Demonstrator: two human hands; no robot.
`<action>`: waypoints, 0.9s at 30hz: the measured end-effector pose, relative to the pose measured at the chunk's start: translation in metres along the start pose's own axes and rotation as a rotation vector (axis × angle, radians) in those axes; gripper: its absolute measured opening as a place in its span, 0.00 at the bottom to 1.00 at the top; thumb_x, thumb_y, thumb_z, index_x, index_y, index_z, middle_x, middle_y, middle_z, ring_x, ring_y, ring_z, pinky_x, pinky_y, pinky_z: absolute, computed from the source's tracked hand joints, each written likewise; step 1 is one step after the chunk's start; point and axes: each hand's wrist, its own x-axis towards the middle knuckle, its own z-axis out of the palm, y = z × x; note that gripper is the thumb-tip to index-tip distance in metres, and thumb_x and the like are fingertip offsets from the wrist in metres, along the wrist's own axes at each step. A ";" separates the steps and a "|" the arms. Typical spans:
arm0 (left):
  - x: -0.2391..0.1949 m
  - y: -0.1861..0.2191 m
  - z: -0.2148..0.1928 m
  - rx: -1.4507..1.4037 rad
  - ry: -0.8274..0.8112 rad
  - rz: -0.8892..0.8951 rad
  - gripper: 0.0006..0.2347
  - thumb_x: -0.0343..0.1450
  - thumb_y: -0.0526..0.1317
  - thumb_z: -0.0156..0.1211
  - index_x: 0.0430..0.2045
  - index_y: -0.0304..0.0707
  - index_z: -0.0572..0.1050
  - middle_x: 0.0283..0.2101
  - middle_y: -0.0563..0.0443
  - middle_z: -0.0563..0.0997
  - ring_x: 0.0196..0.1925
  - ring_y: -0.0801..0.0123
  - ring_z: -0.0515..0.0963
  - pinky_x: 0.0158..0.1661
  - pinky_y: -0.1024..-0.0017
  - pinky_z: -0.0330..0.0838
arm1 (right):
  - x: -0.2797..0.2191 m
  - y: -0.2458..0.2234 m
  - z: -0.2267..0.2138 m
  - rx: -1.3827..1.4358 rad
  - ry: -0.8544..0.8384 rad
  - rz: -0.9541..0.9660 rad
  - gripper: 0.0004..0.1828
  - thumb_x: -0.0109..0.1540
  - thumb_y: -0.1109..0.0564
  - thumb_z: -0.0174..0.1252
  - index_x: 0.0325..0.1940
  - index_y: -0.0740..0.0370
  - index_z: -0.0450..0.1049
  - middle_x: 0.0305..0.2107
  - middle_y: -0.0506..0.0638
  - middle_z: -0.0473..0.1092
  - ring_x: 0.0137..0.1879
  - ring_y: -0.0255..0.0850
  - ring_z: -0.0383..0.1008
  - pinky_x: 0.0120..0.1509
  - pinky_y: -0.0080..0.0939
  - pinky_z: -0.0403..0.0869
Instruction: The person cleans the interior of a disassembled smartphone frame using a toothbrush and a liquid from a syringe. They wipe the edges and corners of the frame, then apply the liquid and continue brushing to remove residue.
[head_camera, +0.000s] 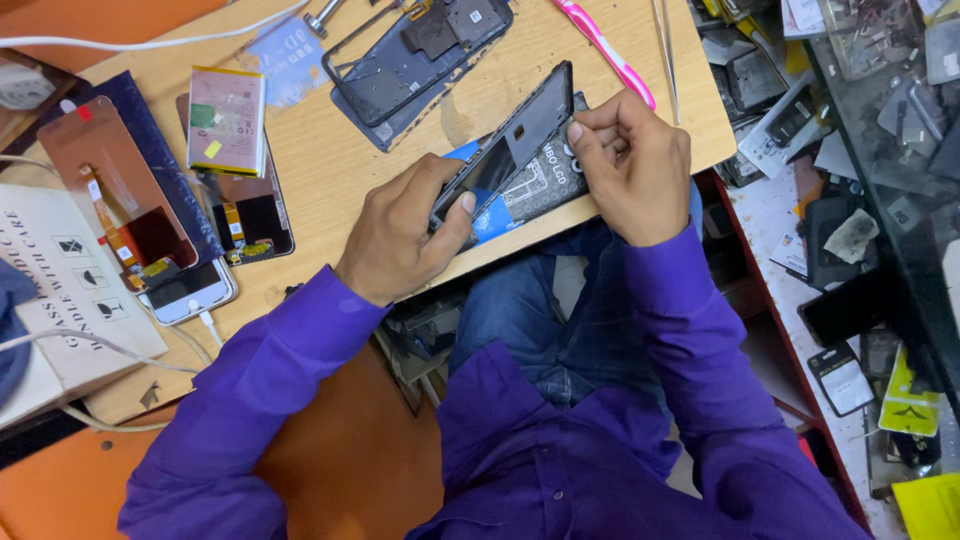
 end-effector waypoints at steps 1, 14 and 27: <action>-0.001 0.000 0.000 -0.002 0.003 0.009 0.13 0.77 0.33 0.58 0.56 0.30 0.70 0.42 0.37 0.79 0.40 0.51 0.83 0.43 0.63 0.76 | -0.001 -0.003 0.001 -0.012 0.003 -0.008 0.06 0.68 0.62 0.65 0.42 0.69 0.77 0.26 0.47 0.75 0.30 0.28 0.70 0.35 0.30 0.68; -0.002 -0.003 -0.001 0.031 -0.026 0.046 0.12 0.75 0.32 0.60 0.52 0.27 0.71 0.38 0.39 0.77 0.37 0.49 0.80 0.39 0.59 0.74 | -0.012 -0.026 0.005 -0.130 -0.069 -0.027 0.06 0.66 0.62 0.65 0.39 0.67 0.76 0.26 0.51 0.77 0.28 0.32 0.74 0.34 0.34 0.70; -0.001 -0.001 -0.003 0.014 -0.018 0.084 0.12 0.77 0.33 0.59 0.54 0.28 0.70 0.42 0.38 0.78 0.42 0.50 0.82 0.43 0.60 0.76 | -0.024 -0.039 0.014 -0.064 -0.078 -0.017 0.05 0.67 0.63 0.64 0.41 0.68 0.76 0.26 0.53 0.76 0.31 0.34 0.78 0.38 0.34 0.75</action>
